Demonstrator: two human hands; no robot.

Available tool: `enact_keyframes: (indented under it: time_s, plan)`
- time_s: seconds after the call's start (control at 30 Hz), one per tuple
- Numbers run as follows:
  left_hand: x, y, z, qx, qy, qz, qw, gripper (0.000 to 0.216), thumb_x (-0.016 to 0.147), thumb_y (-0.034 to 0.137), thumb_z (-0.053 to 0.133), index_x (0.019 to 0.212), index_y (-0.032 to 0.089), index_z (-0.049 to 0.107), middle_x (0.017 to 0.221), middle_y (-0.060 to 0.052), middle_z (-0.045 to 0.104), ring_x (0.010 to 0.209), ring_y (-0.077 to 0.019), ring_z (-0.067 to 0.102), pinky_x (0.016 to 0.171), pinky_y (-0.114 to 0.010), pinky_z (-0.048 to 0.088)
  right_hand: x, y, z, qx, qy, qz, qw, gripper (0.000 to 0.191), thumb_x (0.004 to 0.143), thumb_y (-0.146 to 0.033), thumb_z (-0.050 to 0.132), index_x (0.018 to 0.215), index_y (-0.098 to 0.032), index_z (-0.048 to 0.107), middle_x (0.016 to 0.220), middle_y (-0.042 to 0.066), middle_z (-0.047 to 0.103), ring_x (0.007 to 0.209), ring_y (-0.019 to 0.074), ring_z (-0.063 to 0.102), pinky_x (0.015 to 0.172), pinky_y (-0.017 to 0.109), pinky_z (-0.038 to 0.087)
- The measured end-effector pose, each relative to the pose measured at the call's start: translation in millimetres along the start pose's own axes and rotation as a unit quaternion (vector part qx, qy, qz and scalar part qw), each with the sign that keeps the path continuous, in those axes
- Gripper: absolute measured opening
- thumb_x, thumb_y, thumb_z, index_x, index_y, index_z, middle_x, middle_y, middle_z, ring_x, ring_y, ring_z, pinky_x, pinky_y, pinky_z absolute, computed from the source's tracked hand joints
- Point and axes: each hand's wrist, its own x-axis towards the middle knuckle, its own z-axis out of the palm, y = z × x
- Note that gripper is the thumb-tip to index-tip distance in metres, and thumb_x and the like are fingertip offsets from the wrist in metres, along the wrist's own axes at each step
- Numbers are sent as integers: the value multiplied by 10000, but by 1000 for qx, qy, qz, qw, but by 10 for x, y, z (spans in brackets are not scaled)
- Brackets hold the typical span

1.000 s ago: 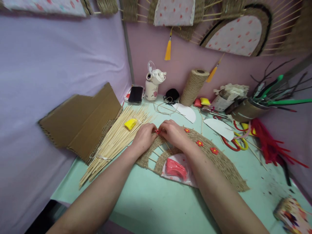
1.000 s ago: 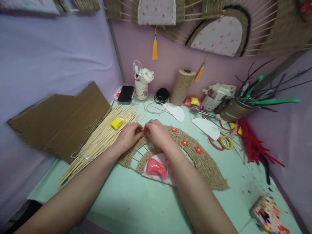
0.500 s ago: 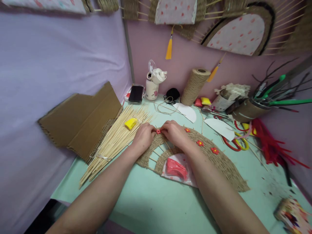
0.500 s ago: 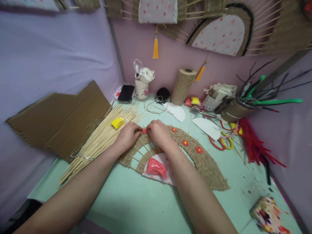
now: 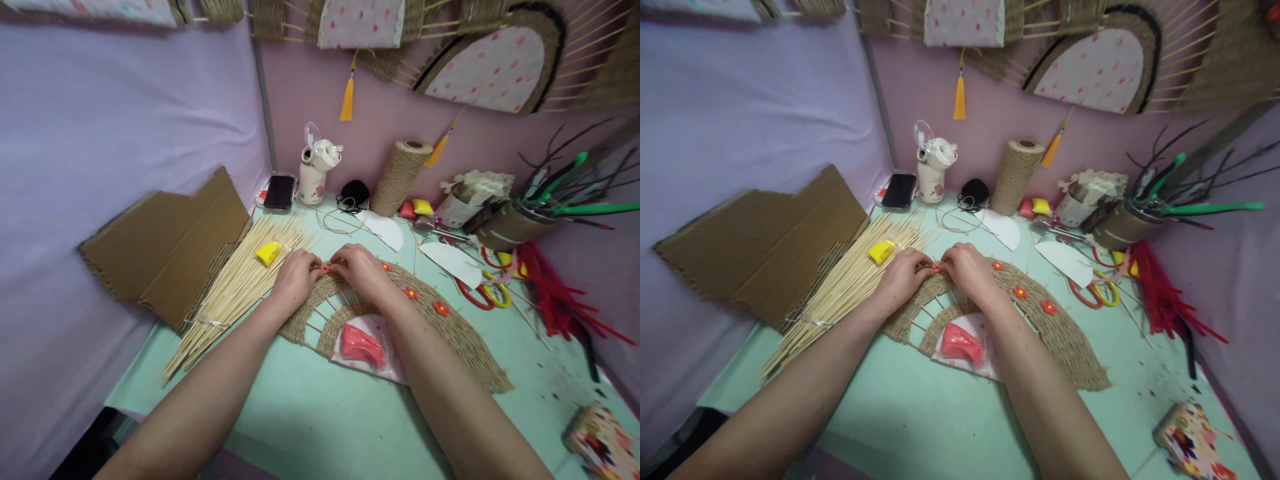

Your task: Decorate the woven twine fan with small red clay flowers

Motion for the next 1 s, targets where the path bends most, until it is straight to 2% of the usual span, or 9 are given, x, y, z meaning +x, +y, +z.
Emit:
enact_keyframes:
  time_s: [0.23, 0.53, 1.0]
  plan:
    - [13, -20, 24, -4, 5, 0, 1000, 107, 861, 239, 633, 880, 171, 712, 915, -79, 662, 956, -240, 599, 886, -371, 461, 23, 18, 88, 20, 2, 10, 1000, 80, 860, -249, 667, 860, -206, 735, 899, 49, 682, 910, 198, 562, 798, 293, 405]
    - [23, -60, 21, -5, 11, 3, 1000, 93, 833, 259, 671, 883, 189, 708, 907, -68, 653, 958, -240, 589, 872, -369, 461, 6, 39, 24, 23, 5, 14, 1000, 108, 883, -227, 629, 923, -193, 724, 952, 63, 678, 950, 199, 561, 812, 295, 405]
    - [16, -40, 24, 0, 3, 11, 1000, 91, 850, 240, 638, 837, 189, 713, 903, -70, 640, 961, -237, 587, 902, -377, 461, 13, -41, 41, 21, -26, 9, 999, 87, 862, -200, 645, 884, -196, 729, 912, 54, 681, 908, 179, 577, 810, 276, 421]
